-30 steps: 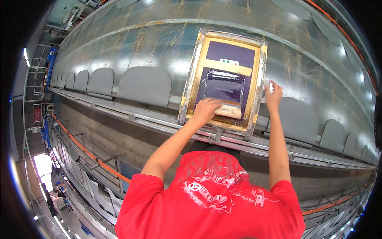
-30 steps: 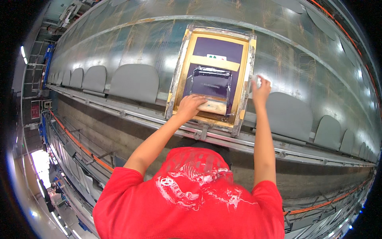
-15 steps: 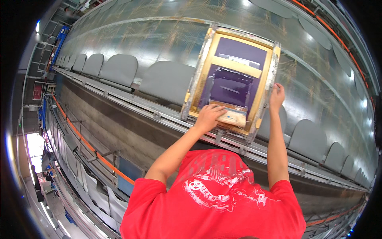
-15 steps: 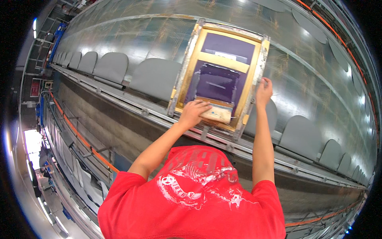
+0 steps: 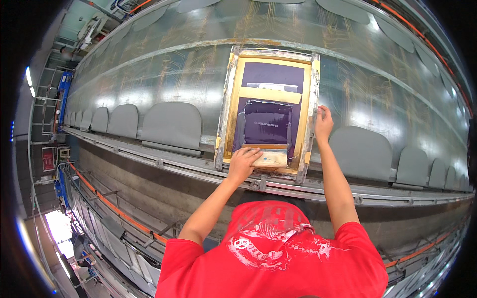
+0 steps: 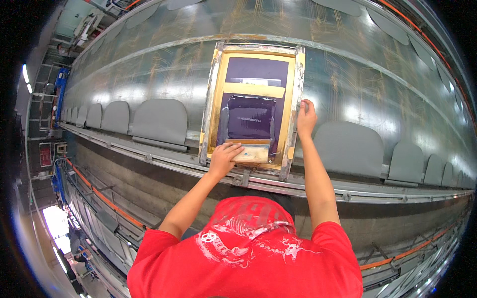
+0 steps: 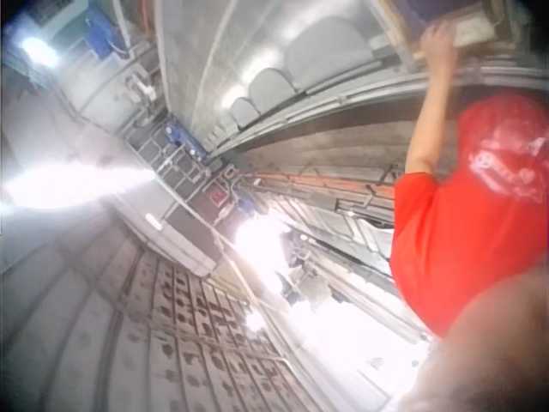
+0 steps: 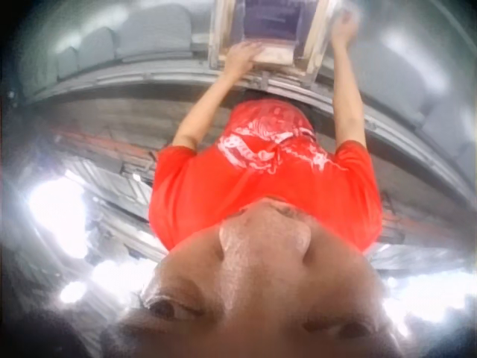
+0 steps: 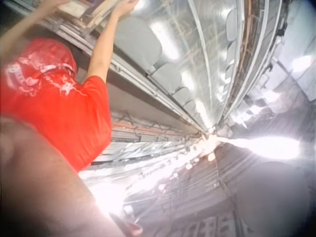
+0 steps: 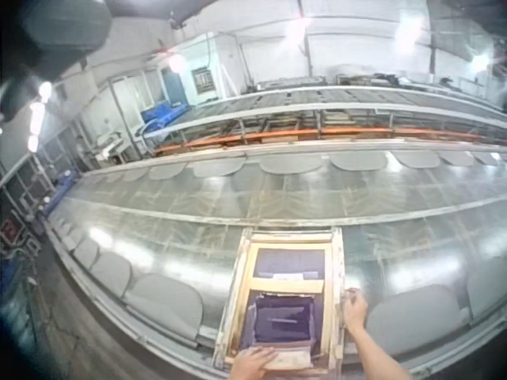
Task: The person pours ink onto a screen printing frame and uses a squeegee to spread it across the mesh. They then move to a conveyor line, position the frame over a garment, and pull the squeegee to transfer the ink. Finally, they lift the frame and inspect the printed garment.
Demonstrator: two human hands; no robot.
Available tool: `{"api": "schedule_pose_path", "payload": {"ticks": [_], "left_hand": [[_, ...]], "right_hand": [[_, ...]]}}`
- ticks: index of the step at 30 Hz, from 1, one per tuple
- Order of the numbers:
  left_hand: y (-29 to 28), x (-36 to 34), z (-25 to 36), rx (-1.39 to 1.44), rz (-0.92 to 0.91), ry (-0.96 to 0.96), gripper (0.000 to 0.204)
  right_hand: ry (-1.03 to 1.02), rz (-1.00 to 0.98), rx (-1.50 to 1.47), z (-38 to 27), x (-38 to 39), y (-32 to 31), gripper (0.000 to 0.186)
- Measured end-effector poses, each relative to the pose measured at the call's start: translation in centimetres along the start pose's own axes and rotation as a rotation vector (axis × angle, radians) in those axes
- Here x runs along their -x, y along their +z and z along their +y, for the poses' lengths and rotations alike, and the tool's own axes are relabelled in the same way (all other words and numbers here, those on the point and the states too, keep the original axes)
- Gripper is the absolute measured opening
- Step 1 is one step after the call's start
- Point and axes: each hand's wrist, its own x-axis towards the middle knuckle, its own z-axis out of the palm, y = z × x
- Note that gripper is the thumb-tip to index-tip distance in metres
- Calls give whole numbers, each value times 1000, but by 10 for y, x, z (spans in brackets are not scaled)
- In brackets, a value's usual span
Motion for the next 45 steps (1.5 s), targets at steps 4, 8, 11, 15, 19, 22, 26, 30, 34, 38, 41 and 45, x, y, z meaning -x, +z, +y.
{"api": "schedule_pose_path", "payload": {"ticks": [4,8,11,15,19,22,26,30,34,38,41,45], "left_hand": [[-3,28,-1,35,-26,52,62],[7,18,-9,-44,-19,90,60],[12,-30,-24,-112,22,50,58],[-22,-131,-48,158,-42,-86,37],[-33,-175,-58,125,-72,-21,35],[-7,-159,-57,116,-10,-38,34],[4,-92,-40,110,-75,-46,33],[1,-53,-27,66,5,9,38],[0,-50,-30,126,28,35,44],[13,-44,-21,111,29,22,48],[22,-29,-16,78,35,-17,53],[18,-11,-16,121,50,-31,56]], "right_hand": [[103,-46,121,1,1,1,24],[145,-158,200,3,-6,-12,29],[-338,-180,722,-8,-13,-29,37],[-337,-824,425,-114,2,-20,77],[-470,-837,555,-105,21,20,53],[-539,-717,488,-73,40,29,47],[-514,-759,466,-66,109,-4,46],[-476,-930,348,-72,110,-29,52],[-61,-237,99,19,19,-33,52],[266,-333,-17,60,-31,-14,34],[135,-177,147,65,-36,8,32],[66,-94,115,31,-37,7,29]]}}
